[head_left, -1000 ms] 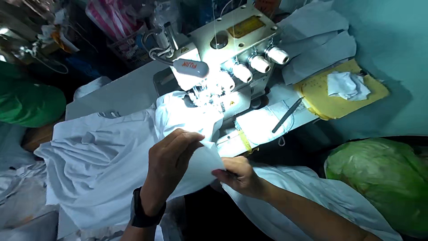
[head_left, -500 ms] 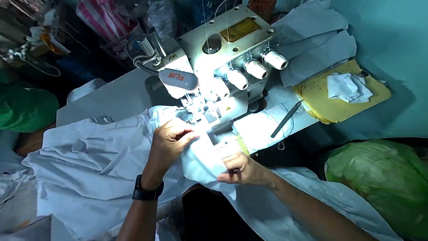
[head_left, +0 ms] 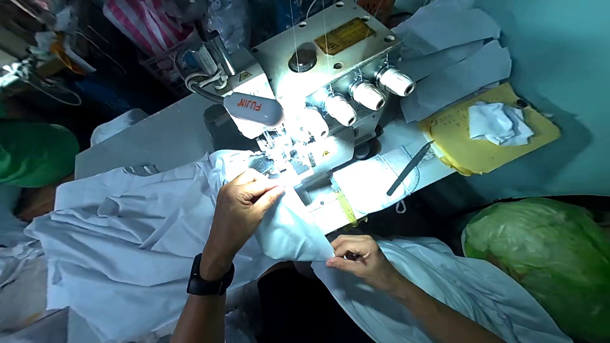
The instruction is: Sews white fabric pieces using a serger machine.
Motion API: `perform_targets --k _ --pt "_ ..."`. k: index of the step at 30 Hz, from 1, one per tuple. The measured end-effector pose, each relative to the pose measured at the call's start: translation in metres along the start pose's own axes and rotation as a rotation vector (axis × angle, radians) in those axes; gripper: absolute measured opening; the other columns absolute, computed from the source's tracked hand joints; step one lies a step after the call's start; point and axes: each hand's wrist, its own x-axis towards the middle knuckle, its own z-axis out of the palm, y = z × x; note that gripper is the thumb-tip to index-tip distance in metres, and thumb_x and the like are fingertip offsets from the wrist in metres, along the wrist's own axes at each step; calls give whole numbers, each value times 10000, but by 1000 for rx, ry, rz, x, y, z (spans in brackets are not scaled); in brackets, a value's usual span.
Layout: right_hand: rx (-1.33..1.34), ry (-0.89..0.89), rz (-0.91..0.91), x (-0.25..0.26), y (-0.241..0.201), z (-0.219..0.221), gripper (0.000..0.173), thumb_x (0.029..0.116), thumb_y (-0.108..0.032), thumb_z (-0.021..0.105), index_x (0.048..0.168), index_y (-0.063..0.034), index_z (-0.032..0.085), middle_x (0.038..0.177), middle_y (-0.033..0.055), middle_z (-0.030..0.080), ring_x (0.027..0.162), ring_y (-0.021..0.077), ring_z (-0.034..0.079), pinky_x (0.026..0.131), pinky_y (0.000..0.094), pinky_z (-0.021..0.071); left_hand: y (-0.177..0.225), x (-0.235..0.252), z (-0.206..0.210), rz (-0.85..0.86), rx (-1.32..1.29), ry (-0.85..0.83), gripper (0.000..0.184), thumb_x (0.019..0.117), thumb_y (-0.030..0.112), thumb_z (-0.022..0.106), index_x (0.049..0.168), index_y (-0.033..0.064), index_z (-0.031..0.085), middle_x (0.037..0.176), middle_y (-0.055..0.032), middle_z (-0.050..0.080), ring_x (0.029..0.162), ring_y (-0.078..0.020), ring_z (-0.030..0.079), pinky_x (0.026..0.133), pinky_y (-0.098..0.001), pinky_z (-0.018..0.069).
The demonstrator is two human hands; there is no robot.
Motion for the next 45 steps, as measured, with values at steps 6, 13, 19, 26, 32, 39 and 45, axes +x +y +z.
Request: perform_targets --k 6,13,19,26,32,39,45 --pt "71 124 207 2 -10 9 197 796 -113 816 674 -39 679 756 -18 689 673 -61 586 595 93 465 6 0 15 -61 40 173 66 875 83 709 931 51 722 858 16 622 701 36 531 614 -101 425" --pt "305 -26 596 16 -29 -2 84 781 -35 784 834 -86 742 656 -77 650 539 -32 542 505 145 446 35 -35 61 68 709 256 296 1000 162 526 1141 51 761 1103 -141 744 1077 -344 688 962 -543 492" --pt "228 50 464 36 -45 7 56 831 -23 751 858 -68 729 709 -55 704 599 -4 639 572 162 542 7 -17 48 80 538 201 346 1032 147 422 1145 20 723 1154 -150 724 1201 -335 646 1110 -654 332" --pt "53 179 170 28 -64 7 252 787 -24 778 1009 -25 659 774 -64 700 640 -33 643 597 141 557 12 -86 62 310 195 213 658 944 762 431 1415 302 427 1625 88 342 1559 -105 170 1262 -501 35" --pt "-61 62 -27 34 -68 28 161 818 -71 751 907 9 643 702 2 635 608 -64 549 566 72 449 -25 -90 49 223 399 426 343 1088 314 389 1430 309 388 1650 -19 277 1580 -186 118 1259 -494 80" --pt "-134 231 -30 84 -47 37 85 802 -13 713 861 32 673 750 5 664 635 -64 558 579 82 457 3 -46 -1 328 380 -1 412 890 -11 540 1261 89 687 1317 -105 688 1314 -324 591 1109 -625 384" --pt "-130 271 -143 124 -46 39 72 867 -6 699 886 49 740 783 40 725 683 -27 641 660 133 545 -26 -13 -2 141 154 21 548 979 491 537 1033 -3 768 1244 -136 725 1315 -282 605 1161 -624 326"
